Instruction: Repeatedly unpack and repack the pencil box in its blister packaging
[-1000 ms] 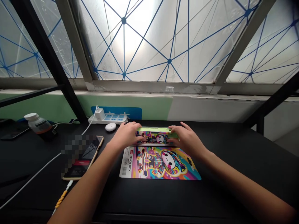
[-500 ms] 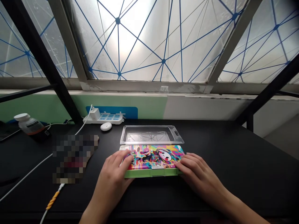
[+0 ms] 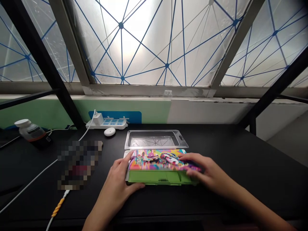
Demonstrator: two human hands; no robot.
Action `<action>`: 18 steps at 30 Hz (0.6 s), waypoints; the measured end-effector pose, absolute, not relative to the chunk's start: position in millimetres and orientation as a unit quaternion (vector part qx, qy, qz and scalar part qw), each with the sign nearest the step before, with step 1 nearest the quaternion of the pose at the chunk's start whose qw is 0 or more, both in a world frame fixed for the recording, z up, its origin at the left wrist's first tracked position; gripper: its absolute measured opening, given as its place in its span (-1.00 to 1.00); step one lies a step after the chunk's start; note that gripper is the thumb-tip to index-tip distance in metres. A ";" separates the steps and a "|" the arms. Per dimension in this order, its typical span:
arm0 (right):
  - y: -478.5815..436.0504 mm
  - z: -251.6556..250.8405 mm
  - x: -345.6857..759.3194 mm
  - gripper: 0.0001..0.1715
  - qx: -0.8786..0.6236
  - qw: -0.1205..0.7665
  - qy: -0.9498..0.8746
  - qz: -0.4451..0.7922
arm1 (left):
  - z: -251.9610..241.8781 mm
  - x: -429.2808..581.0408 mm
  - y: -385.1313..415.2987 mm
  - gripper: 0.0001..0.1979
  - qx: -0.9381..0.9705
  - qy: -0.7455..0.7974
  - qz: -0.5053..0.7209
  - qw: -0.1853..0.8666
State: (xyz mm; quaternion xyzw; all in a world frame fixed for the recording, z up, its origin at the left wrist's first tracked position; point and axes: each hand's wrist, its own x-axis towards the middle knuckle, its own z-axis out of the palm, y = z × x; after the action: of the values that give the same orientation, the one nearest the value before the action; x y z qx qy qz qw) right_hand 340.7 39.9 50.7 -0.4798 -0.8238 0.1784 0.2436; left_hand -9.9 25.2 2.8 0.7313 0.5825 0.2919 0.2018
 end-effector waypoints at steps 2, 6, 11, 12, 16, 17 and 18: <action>52.7 59.2 337.7 -0.53 -0.528 0.281 -0.776 0.201 | 3.9 -8.2 24.4 0.01 0.731 0.584 0.288 0.204; 74.8 59.0 332.0 -0.49 -0.584 0.335 -0.721 0.163 | 7.9 -5.8 21.1 0.10 0.731 0.586 0.283 0.204; 62.5 46.1 340.3 -0.54 -0.546 0.328 -0.751 0.173 | 8.9 -7.3 20.8 -0.10 0.714 0.599 0.288 0.218; 55.6 43.0 343.5 -0.56 -0.522 0.310 -0.772 0.190 | 8.7 -7.8 21.5 -0.19 0.711 0.603 0.287 0.219; 31.1 28.4 353.0 -0.36 -0.472 0.258 -0.814 0.217 | 7.9 -9.2 24.7 -0.41 0.717 0.604 0.282 0.201; 28.1 25.0 353.7 -0.32 -0.481 0.261 -0.810 0.209 | 7.5 -9.4 25.3 -0.41 0.723 0.599 0.284 0.194; 26.7 22.2 353.5 -0.33 -0.496 0.269 -0.801 0.200 | 7.0 -9.6 25.8 -0.39 0.730 0.591 0.288 0.185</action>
State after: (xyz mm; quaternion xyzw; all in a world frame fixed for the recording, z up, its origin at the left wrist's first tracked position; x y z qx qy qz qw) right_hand 353.5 26.7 22.2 -0.4961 -0.8009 0.1997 0.2695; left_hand -9.6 25.8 7.0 0.7304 0.5914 0.2876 0.1848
